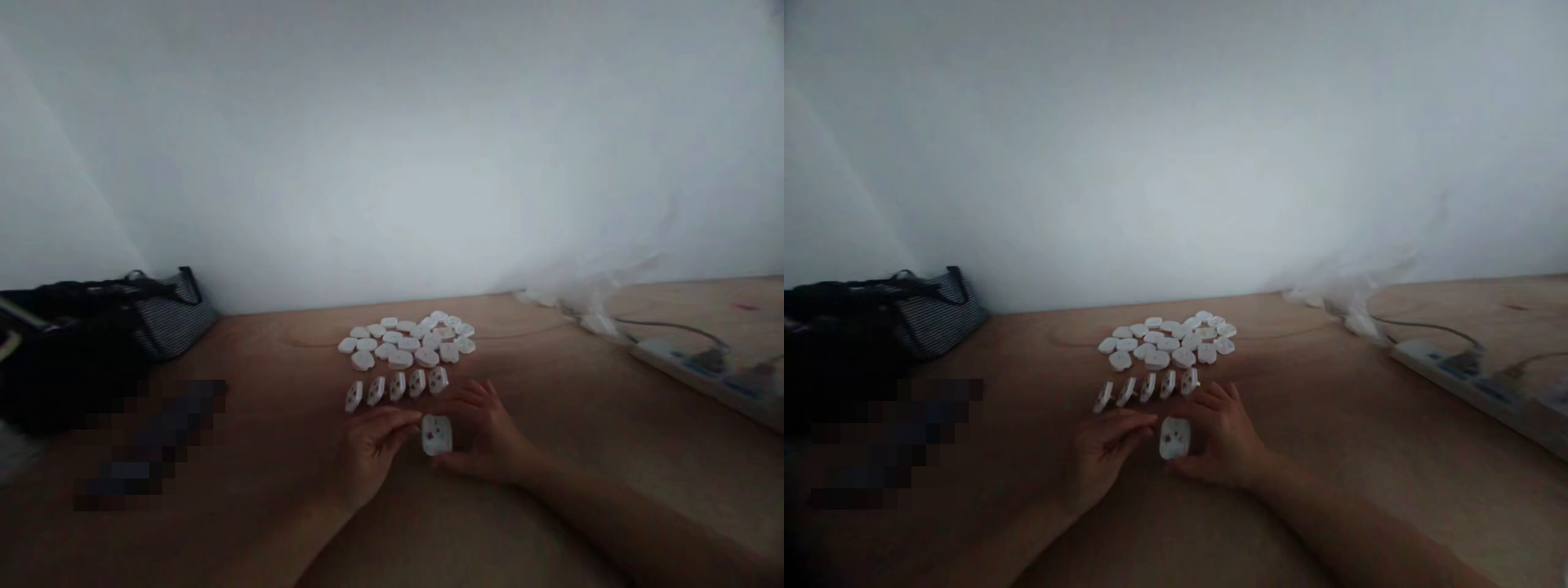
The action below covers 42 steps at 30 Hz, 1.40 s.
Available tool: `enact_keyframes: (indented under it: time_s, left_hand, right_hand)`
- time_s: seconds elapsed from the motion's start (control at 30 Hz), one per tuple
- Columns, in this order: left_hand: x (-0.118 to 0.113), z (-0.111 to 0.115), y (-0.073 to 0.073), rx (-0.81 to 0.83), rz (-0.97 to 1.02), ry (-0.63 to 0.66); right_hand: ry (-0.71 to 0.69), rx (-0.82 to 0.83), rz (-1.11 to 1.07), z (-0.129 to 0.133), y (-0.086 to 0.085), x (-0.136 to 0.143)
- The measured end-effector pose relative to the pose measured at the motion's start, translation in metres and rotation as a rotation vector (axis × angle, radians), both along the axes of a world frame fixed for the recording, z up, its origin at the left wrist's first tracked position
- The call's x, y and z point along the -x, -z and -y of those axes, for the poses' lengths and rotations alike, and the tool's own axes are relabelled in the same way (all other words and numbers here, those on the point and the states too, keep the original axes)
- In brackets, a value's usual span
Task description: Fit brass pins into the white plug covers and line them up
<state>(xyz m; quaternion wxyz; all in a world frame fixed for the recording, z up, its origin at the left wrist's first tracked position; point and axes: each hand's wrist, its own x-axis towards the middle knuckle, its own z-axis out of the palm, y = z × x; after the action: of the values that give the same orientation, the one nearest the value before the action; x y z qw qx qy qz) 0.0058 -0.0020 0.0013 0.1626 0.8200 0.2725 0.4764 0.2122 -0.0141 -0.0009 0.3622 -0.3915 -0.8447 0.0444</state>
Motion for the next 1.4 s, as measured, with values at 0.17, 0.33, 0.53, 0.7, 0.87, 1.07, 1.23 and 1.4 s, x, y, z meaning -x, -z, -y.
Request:
enact_keyframes:
  time_s: [0.17,0.33,0.53,0.7,0.87,1.07,1.23,1.4]
  left_hand:
    - [-0.002,0.001,-0.001,-0.019,0.020,0.006]
    - [-0.004,0.002,0.002,-0.037,-0.015,-0.013]
    - [-0.005,0.002,0.003,-0.036,-0.030,-0.010]
    - [-0.007,0.003,0.003,-0.054,-0.034,0.005]
    - [-0.006,0.003,0.005,-0.150,-0.078,-0.005]
    - [0.004,-0.002,0.006,-0.315,-0.169,-0.048]
    - [0.006,-0.004,0.002,-0.281,-0.311,-0.032]
    - [0.008,-0.003,0.000,-0.151,-0.329,0.014]
  right_hand:
    - [0.024,0.016,-0.044,0.003,0.002,0.006]
    - [0.067,0.005,-0.037,0.005,0.004,0.008]
    - [0.040,0.008,-0.012,0.006,0.003,0.009]
    - [0.030,-0.012,-0.035,0.007,0.003,0.011]
    - [0.024,-0.020,-0.053,0.008,0.003,0.011]
    - [0.064,0.002,-0.098,0.005,0.003,0.008]
    - [0.045,0.010,-0.094,0.005,0.004,0.007]
    - [0.012,-0.011,-0.136,0.003,0.006,0.005]
